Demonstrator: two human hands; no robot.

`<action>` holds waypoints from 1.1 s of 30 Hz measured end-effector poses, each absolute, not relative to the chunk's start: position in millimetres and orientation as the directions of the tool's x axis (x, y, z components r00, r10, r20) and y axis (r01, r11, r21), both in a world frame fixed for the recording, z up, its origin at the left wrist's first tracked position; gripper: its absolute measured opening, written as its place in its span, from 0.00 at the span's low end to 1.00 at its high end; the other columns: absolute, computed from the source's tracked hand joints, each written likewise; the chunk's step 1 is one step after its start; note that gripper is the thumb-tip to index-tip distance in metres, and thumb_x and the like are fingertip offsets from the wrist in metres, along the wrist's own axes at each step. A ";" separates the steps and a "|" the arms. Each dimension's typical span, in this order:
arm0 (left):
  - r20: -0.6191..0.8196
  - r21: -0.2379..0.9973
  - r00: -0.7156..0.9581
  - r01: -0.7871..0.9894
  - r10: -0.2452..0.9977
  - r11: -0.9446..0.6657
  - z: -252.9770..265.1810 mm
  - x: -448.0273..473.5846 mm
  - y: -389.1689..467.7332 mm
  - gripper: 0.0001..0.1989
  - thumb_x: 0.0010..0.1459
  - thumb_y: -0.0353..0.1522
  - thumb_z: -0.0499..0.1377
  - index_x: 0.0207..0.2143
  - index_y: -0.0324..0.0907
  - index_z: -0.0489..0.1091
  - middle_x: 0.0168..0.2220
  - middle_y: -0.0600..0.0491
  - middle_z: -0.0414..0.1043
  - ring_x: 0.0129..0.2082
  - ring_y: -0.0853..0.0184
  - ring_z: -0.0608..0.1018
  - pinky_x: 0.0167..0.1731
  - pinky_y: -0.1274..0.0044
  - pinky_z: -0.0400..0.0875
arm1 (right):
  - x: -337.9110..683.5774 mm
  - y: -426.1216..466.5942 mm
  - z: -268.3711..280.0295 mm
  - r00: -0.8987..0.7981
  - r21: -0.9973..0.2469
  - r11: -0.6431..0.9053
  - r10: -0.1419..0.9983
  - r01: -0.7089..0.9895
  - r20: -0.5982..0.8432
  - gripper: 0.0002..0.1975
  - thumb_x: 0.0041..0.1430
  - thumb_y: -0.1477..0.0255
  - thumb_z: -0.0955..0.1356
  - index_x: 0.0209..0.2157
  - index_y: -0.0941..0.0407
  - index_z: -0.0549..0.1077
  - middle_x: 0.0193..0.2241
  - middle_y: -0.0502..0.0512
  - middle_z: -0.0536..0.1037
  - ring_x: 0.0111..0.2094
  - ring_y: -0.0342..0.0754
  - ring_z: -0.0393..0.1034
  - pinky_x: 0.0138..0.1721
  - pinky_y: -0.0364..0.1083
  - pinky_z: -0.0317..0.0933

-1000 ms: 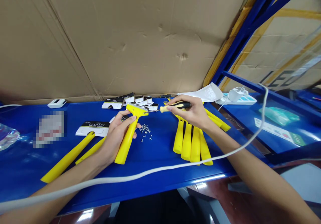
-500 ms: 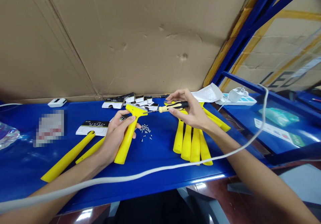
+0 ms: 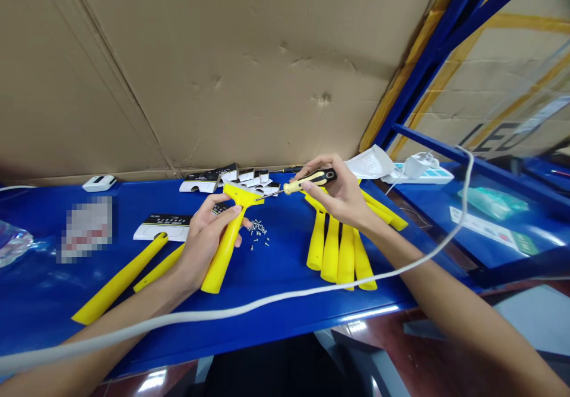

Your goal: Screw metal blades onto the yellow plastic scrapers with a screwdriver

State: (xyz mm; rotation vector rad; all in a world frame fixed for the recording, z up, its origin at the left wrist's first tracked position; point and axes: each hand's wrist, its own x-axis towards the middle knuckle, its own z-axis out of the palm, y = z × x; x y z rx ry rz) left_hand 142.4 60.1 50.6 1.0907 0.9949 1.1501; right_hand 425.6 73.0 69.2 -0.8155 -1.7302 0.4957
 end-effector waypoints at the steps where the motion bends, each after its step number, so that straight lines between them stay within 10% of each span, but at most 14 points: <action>1: -0.042 0.979 0.141 -0.190 0.989 0.069 50.4 142.3 60.7 0.23 0.58 0.38 0.73 0.51 0.46 0.69 0.32 0.54 0.79 0.18 0.68 0.77 0.18 0.79 0.69 | 425.6 72.6 69.0 -0.185 -0.696 0.676 0.737 0.244 0.650 0.19 0.66 0.63 0.77 0.53 0.51 0.71 0.51 0.57 0.82 0.50 0.53 0.80 0.51 0.53 0.75; 10: 0.000 0.978 0.184 -0.204 0.983 0.038 50.5 141.8 60.1 0.21 0.58 0.38 0.73 0.48 0.47 0.67 0.30 0.54 0.79 0.18 0.68 0.76 0.17 0.79 0.68 | 425.2 73.3 70.1 -0.043 -0.648 0.643 0.723 0.408 0.690 0.18 0.59 0.57 0.80 0.42 0.51 0.75 0.35 0.51 0.83 0.35 0.50 0.80 0.37 0.50 0.74; 15: -0.007 0.984 0.204 -0.175 0.979 0.044 46.3 141.0 59.4 0.20 0.60 0.38 0.72 0.49 0.48 0.68 0.30 0.54 0.78 0.18 0.68 0.77 0.17 0.79 0.68 | 423.8 71.7 70.9 -0.150 -0.731 0.653 0.757 0.199 0.636 0.21 0.63 0.59 0.78 0.51 0.52 0.72 0.51 0.57 0.83 0.51 0.54 0.82 0.52 0.53 0.77; 22: -0.019 0.974 0.167 -0.218 0.986 0.055 43.4 140.5 63.0 0.22 0.58 0.35 0.73 0.49 0.48 0.65 0.30 0.55 0.77 0.22 0.66 0.79 0.18 0.79 0.70 | 418.6 69.6 68.8 -0.086 -0.627 0.660 0.714 0.413 0.695 0.14 0.61 0.59 0.79 0.39 0.52 0.79 0.39 0.54 0.86 0.40 0.54 0.82 0.43 0.54 0.74; 33: -0.012 0.977 0.177 -0.209 0.984 0.049 43.8 139.7 67.0 0.22 0.58 0.35 0.72 0.47 0.48 0.63 0.29 0.56 0.77 0.19 0.68 0.76 0.17 0.80 0.67 | 422.4 66.2 73.0 -0.277 -0.544 0.729 0.671 0.415 0.688 0.13 0.66 0.64 0.75 0.50 0.51 0.75 0.48 0.55 0.84 0.47 0.52 0.80 0.51 0.54 0.73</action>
